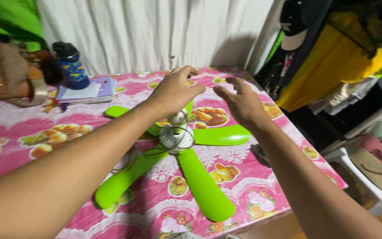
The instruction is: The person disassembles a small green electric fan by removing its blades one by one and then wipes one blade with a cloth. The fan is placed on a table, and the blades are laid out beside it after removal.
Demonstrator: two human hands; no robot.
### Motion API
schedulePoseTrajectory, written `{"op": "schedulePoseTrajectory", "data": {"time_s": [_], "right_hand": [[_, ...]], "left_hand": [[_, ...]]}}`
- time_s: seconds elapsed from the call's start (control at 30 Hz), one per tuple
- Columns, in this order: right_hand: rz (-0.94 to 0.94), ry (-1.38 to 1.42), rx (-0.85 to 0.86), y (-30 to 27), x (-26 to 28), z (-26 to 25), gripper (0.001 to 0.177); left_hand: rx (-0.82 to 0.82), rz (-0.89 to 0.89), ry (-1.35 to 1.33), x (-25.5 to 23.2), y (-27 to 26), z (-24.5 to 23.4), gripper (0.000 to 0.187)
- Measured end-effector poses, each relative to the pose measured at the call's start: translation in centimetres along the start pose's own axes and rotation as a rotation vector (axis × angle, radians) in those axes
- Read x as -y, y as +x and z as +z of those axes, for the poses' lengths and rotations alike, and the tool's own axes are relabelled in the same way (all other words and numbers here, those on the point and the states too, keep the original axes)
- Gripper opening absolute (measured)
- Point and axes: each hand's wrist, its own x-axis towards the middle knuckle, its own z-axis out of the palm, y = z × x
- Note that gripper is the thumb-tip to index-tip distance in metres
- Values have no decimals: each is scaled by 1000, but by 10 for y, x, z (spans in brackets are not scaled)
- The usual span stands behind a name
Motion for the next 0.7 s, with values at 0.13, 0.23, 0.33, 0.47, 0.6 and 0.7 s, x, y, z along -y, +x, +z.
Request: {"op": "schedulePoseTrajectory", "data": {"time_s": [0.13, 0.23, 0.33, 0.47, 0.6, 0.7], "right_hand": [[-97, -131, 73, 3, 39, 27, 68], [-212, -148, 94, 0, 68, 51, 66], [-288, -150, 125, -4, 95, 77, 66], [-397, -174, 124, -13, 124, 108, 65], [-406, -208, 130, -22, 142, 131, 63], [-397, -204, 135, -31, 145, 137, 60]], "left_hand": [[-5, -67, 160, 7, -30, -43, 55], [-6, -120, 213, 16, -53, -75, 56], [-12, -190, 235, 27, -75, -104, 57], [-32, -234, 267, 46, -104, -135, 58], [-43, -193, 284, 65, -122, -152, 56], [-56, -117, 291, 77, -125, -154, 55]]}}
